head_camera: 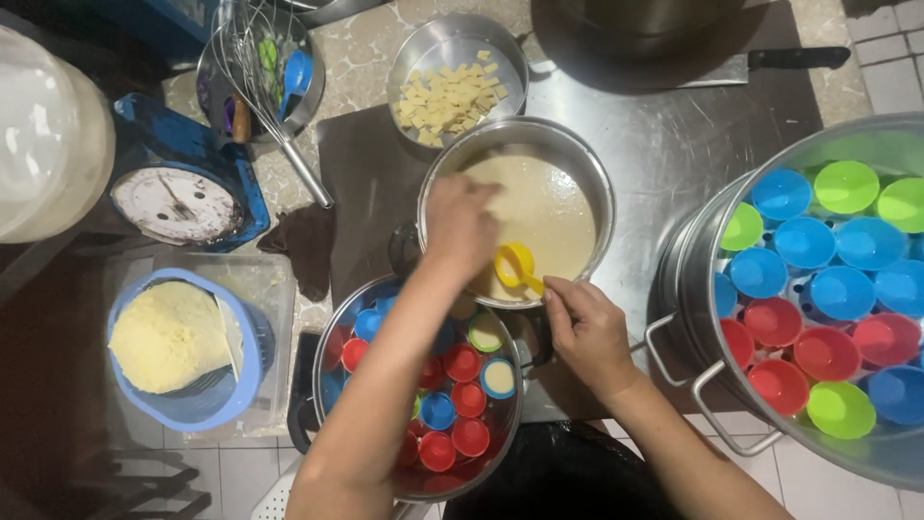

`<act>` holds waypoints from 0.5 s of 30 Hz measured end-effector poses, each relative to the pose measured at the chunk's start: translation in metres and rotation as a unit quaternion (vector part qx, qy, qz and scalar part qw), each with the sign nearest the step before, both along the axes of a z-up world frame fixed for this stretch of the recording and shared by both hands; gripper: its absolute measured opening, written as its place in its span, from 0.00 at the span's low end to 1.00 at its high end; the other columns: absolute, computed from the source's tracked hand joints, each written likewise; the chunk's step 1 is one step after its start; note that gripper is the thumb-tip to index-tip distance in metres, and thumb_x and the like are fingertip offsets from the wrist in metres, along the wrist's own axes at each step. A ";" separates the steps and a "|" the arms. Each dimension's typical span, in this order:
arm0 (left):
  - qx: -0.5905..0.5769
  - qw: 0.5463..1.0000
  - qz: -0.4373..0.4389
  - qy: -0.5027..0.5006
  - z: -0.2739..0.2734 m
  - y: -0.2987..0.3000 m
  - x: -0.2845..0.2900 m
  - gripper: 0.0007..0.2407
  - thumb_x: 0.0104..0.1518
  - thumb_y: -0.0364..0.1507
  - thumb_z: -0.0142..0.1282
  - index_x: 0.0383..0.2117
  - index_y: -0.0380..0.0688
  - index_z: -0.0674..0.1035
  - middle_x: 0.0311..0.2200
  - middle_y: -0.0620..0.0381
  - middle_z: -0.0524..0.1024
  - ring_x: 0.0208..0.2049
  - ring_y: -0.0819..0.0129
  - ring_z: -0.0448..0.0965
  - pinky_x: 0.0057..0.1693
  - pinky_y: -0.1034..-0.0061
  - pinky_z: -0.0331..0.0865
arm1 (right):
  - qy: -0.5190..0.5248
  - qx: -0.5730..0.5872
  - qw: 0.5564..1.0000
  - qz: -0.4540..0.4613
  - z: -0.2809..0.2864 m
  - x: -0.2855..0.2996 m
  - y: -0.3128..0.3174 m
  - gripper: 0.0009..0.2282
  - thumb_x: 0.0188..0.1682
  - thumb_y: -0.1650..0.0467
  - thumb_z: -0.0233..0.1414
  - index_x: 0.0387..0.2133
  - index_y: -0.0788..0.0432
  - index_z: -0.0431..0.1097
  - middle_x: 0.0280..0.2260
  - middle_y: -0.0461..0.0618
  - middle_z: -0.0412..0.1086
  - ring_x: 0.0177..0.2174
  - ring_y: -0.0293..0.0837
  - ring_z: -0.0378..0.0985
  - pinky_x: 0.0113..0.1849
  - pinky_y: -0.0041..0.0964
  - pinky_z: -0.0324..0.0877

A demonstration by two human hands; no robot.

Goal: Filling small colorful plastic molds with batter using a yellow scoop in a bakery kitchen.

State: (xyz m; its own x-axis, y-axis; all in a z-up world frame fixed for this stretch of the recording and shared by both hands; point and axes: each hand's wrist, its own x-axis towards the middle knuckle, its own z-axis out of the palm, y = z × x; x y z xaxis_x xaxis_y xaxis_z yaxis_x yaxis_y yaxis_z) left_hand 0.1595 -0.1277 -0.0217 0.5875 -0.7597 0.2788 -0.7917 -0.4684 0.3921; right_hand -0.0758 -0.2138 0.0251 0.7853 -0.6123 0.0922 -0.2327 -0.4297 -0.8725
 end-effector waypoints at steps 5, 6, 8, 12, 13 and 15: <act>0.146 0.975 -0.034 0.162 0.032 -0.067 -0.031 0.09 0.55 0.28 0.60 0.40 0.48 0.88 0.39 0.52 0.74 0.46 0.55 0.69 0.52 0.65 0.64 | -0.025 -0.035 0.999 -0.004 -0.005 0.001 0.002 0.07 0.55 0.71 0.57 0.42 0.60 0.80 0.28 0.57 0.78 0.33 0.56 0.84 0.34 0.46 0.81; 0.183 0.962 -0.025 0.201 0.032 -0.078 -0.034 0.09 0.57 0.24 0.56 0.40 0.45 0.87 0.39 0.51 0.73 0.44 0.58 0.68 0.51 0.70 0.63 | -0.038 -0.045 0.998 0.002 -0.005 0.001 0.000 0.07 0.54 0.71 0.57 0.42 0.59 0.80 0.27 0.56 0.78 0.33 0.56 0.84 0.34 0.46 0.80; 0.198 0.958 -0.025 0.208 0.037 -0.086 -0.039 0.09 0.56 0.24 0.56 0.39 0.44 0.87 0.38 0.52 0.73 0.43 0.58 0.68 0.51 0.70 0.63 | -0.036 -0.038 0.999 0.006 -0.005 -0.002 0.000 0.07 0.55 0.71 0.56 0.42 0.59 0.80 0.27 0.57 0.78 0.33 0.57 0.84 0.34 0.47 0.80; 0.210 0.949 -0.007 0.234 0.057 -0.092 -0.044 0.09 0.55 0.23 0.56 0.38 0.45 0.87 0.37 0.53 0.71 0.43 0.58 0.67 0.49 0.70 0.63 | -0.039 -0.018 0.999 0.020 -0.002 0.001 -0.004 0.07 0.55 0.71 0.55 0.41 0.60 0.80 0.27 0.58 0.78 0.32 0.57 0.84 0.33 0.46 0.80; 0.210 0.949 -0.008 0.233 0.050 -0.092 -0.043 0.09 0.55 0.23 0.56 0.38 0.45 0.87 0.37 0.53 0.71 0.43 0.58 0.67 0.49 0.70 0.63 | -0.039 -0.017 0.999 0.019 -0.005 0.000 -0.004 0.07 0.55 0.71 0.55 0.41 0.60 0.80 0.27 0.58 0.78 0.32 0.57 0.84 0.33 0.46 0.80; 0.217 0.954 -0.012 0.206 0.038 -0.090 -0.040 0.09 0.55 0.21 0.56 0.37 0.41 0.87 0.35 0.53 0.72 0.41 0.58 0.69 0.50 0.69 0.63 | -0.036 -0.032 0.999 0.026 -0.009 -0.002 -0.003 0.07 0.55 0.70 0.55 0.42 0.58 0.80 0.28 0.55 0.79 0.32 0.55 0.84 0.34 0.45 0.80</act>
